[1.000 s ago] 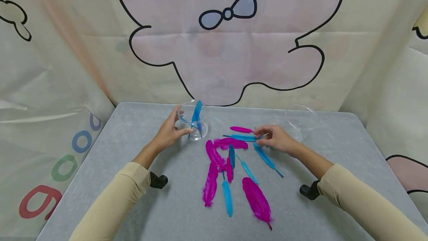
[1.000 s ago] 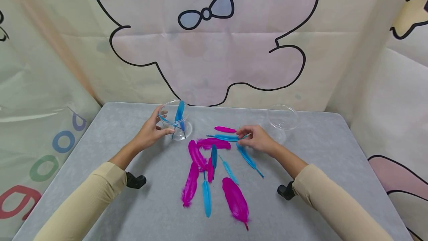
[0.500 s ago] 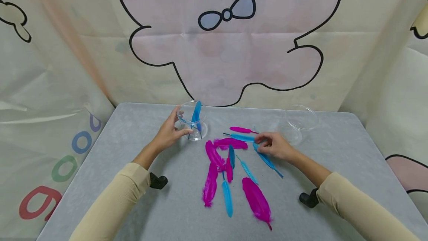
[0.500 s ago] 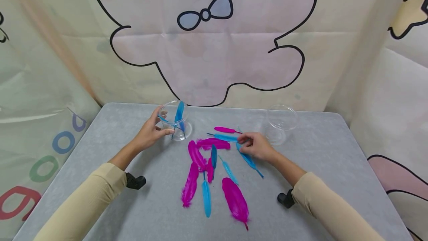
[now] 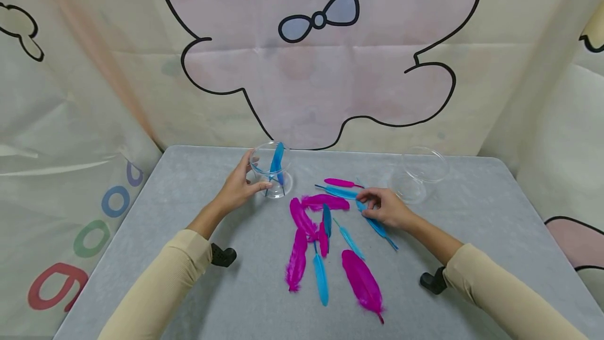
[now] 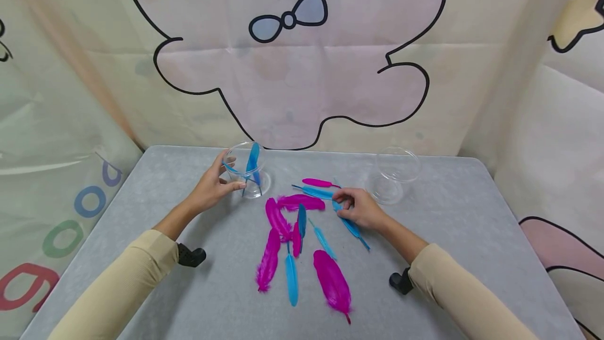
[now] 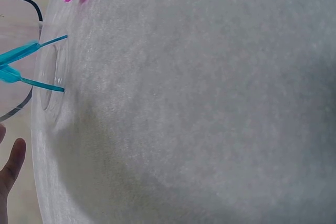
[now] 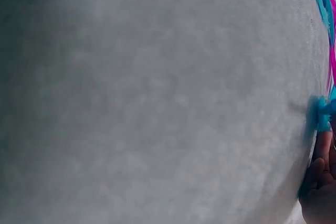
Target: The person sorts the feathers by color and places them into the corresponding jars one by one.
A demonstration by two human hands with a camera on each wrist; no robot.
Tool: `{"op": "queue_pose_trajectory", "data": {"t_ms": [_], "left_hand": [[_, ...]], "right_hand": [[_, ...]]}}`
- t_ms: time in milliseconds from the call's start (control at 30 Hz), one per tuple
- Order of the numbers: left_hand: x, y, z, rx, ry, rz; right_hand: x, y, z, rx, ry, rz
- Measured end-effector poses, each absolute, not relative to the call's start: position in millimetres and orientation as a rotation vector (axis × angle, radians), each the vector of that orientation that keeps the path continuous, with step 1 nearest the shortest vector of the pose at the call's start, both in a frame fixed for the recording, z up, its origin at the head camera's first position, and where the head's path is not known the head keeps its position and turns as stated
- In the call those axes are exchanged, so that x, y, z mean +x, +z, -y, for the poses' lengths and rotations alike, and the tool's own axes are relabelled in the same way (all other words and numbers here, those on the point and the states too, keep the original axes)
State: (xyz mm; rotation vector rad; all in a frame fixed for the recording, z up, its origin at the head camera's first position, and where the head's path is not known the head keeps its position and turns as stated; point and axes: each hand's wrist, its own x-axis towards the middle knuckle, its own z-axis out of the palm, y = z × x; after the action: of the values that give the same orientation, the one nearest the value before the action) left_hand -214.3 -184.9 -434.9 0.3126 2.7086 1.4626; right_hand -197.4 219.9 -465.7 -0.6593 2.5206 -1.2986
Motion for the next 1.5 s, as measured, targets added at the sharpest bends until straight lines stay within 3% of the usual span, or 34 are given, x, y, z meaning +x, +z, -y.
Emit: {"op": "queue_pose_trajectory", "data": {"t_ms": [1033,1500], "left_hand": [[-215,-434,185,0.315,1.454,-2.706],[-214,-434,186,0.329,1.452,-2.702]], "right_hand": [[-202,-461,-209,-0.622,-1.192,-2.626],[-210,-433,-211,-0.587,-1.080,-2.419]]}}
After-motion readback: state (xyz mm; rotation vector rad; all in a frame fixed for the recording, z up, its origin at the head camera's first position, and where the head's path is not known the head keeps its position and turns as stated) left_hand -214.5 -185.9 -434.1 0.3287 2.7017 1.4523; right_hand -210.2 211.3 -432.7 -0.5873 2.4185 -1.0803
